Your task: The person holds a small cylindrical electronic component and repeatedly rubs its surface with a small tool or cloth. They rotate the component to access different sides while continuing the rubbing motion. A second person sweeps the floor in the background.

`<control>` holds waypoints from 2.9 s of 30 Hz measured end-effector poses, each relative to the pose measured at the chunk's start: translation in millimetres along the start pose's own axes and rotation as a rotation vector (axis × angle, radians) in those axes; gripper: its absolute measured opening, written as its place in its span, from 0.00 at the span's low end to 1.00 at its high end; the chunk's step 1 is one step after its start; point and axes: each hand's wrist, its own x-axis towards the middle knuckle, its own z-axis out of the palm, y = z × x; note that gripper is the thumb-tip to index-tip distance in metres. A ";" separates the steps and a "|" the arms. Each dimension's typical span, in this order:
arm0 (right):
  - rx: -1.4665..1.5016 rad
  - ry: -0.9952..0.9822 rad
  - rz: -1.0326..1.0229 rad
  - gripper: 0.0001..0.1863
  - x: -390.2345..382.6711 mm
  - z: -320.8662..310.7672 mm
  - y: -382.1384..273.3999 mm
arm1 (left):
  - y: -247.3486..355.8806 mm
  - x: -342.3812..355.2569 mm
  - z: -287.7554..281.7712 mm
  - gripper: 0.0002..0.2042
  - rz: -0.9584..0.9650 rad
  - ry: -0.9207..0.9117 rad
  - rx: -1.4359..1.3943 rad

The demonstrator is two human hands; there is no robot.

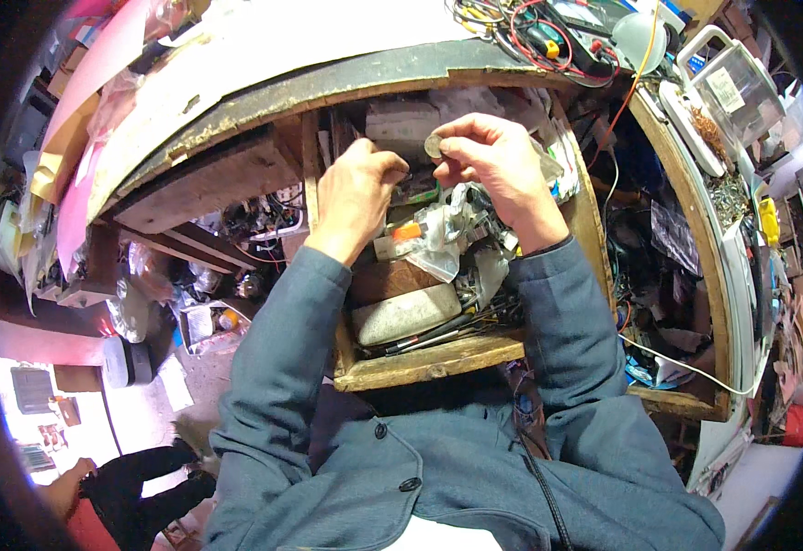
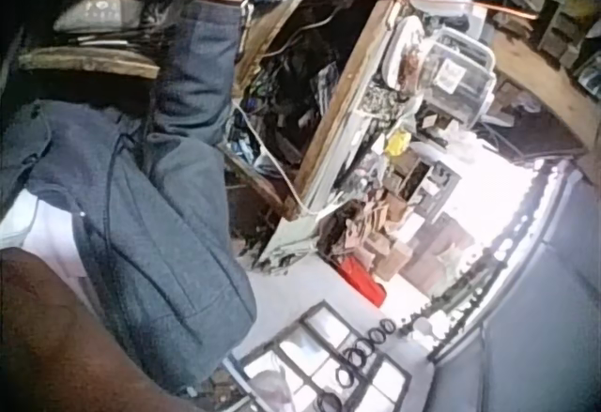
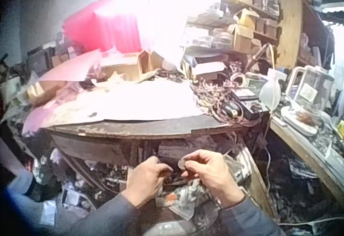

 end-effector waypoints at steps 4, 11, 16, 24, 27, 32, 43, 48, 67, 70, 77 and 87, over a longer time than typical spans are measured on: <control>-0.018 0.018 -0.013 0.08 -0.4 -0.3 -1.9 | -2.5 14.4 20.5 0.06 -0.053 -0.311 0.126; -0.058 -0.017 -0.006 0.09 1.9 -4.2 1.2 | -14.8 22.5 39.1 0.07 0.028 -0.346 0.180; -0.086 -0.057 0.012 0.09 3.3 -6.2 5.6 | -3.1 22.9 24.3 0.07 0.042 -0.335 0.200; -0.125 -0.251 -0.026 0.08 -1.8 10.9 12.2 | 13.6 -19.7 -25.0 0.10 -0.336 -0.248 -1.003; -0.147 -0.334 0.011 0.07 -8.1 23.9 7.1 | 13.0 -38.1 -33.1 0.08 -0.395 -0.190 -1.047; -0.247 -0.327 -0.019 0.08 -7.4 21.0 2.5 | 15.0 -70.4 -44.4 0.08 -0.478 -0.196 -1.155; -0.141 0.100 -0.132 0.09 -2.9 -37.9 7.3 | 20.2 -130.3 -51.3 0.13 -0.435 -0.096 -1.014; -0.195 0.146 -0.050 0.08 -58.8 -38.1 -3.3 | 21.4 -131.7 -48.5 0.12 -0.465 -0.141 -1.228; -0.655 0.278 0.097 0.08 -87.9 -69.6 37.3 | 38.7 -121.9 -36.4 0.09 -0.417 -0.301 -0.985; -0.830 0.290 0.036 0.10 -82.3 -73.1 36.5 | 38.0 -120.7 -31.5 0.10 -0.512 -0.330 -1.144; -0.630 0.373 -0.026 0.07 -85.8 -72.4 37.8 | 32.7 -127.8 -26.7 0.12 -0.430 -0.269 -1.269; -0.709 -0.198 0.230 0.09 -96.2 -55.9 43.4 | 33.2 -132.0 -33.1 0.15 -0.438 -0.254 -1.322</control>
